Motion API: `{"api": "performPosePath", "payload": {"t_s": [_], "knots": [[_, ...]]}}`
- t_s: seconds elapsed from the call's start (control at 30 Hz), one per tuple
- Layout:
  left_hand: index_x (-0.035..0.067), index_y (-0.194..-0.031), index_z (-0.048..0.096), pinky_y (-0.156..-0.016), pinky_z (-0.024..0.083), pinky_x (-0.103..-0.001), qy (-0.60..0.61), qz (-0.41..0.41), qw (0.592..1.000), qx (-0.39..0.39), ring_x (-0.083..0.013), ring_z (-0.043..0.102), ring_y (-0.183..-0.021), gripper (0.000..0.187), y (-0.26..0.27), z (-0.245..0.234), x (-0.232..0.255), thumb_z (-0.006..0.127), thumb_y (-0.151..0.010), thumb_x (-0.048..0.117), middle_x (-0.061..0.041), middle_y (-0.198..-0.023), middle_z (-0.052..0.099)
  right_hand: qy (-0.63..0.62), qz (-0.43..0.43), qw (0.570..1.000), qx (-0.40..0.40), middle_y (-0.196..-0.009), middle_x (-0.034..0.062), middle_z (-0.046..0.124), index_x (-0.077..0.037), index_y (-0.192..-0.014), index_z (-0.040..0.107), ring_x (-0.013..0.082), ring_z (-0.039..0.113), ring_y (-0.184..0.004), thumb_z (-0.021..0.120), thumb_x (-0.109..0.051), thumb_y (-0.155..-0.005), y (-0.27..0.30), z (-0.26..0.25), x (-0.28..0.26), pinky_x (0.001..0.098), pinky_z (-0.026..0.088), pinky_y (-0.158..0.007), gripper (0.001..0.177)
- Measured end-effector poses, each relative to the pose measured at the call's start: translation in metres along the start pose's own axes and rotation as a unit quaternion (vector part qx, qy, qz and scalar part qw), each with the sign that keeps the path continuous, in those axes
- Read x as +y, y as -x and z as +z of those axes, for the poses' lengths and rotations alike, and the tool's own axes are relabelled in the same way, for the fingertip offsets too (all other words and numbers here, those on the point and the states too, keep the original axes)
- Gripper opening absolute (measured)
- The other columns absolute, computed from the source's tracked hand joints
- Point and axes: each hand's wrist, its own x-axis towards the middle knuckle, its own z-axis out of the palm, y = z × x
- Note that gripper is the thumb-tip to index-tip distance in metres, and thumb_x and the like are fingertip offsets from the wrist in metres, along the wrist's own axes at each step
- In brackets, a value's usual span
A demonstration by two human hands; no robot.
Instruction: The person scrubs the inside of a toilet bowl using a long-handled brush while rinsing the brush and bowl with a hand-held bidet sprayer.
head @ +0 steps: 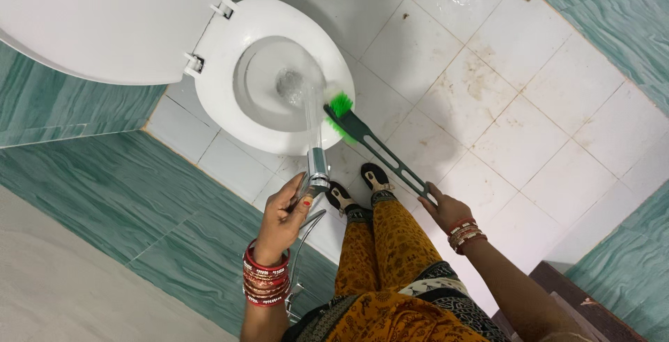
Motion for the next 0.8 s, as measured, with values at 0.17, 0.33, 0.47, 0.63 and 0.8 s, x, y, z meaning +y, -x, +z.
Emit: {"api": "performPosePath", "payload": {"t_s": [0.17,0.33,0.47,0.63,0.8], "knots": [[-0.002,-0.145,0.053,-0.063,0.042,-0.021,-0.021,0.03,0.999,-0.007,-0.004,0.049,-0.071,0.048,-0.012,0.0,0.006,0.064,-0.1,0.013,0.0,-0.091,0.065,-0.011,-0.016,1.0,0.025,-0.067,0.0068,0.073,-0.028,-0.148,0.048,0.0238,0.072,-0.059,0.046,-0.065,-0.096,-0.035,-0.007,-0.009,0.0381,0.054,-0.051,0.064],[-0.002,-0.144,0.056,-0.062,0.04,-0.02,-0.046,0.055,0.997,-0.006,-0.004,0.045,-0.07,0.048,-0.023,-0.002,0.025,0.067,-0.1,0.012,-0.001,-0.09,0.064,-0.055,-0.058,0.992,0.1,-0.062,0.0085,0.068,-0.021,-0.146,0.051,0.0239,0.065,-0.053,0.045,-0.064,-0.098,-0.088,-0.052,-0.081,0.0399,0.05,-0.046,0.065],[-0.002,-0.145,0.056,-0.064,0.044,-0.02,-0.033,0.074,0.996,-0.02,-0.0048,0.052,-0.072,0.05,-0.027,-0.008,0.044,0.068,-0.099,0.012,-0.003,-0.095,0.067,-0.204,-0.005,0.978,0.033,-0.062,0.0148,0.069,-0.017,-0.15,0.047,0.0274,0.063,-0.05,0.041,-0.06,-0.099,-0.054,-0.046,-0.118,0.0431,0.05,-0.047,0.067],[-0.002,-0.139,0.057,-0.071,0.059,-0.024,-0.14,0.112,0.981,-0.067,-0.011,0.073,-0.085,0.055,-0.035,0.001,0.062,0.076,-0.089,0.011,-0.011,-0.114,0.072,-0.277,0.037,0.96,0.031,-0.081,0.0201,0.073,-0.007,-0.149,0.042,0.0375,0.071,-0.076,0.044,-0.056,-0.105,-0.036,0.002,-0.153,0.0464,0.057,-0.069,0.066],[-0.001,-0.139,0.058,-0.076,0.06,-0.029,-0.109,0.117,0.986,-0.054,-0.0154,0.074,-0.089,0.052,-0.038,-0.007,0.061,0.073,-0.09,0.008,-0.013,-0.112,0.073,-0.285,-0.076,0.954,-0.048,-0.103,0.0268,0.071,0.004,-0.132,0.038,0.042,0.073,-0.097,0.073,-0.046,-0.082,-0.122,0.004,-0.221,0.0435,0.06,-0.083,0.079]]}}
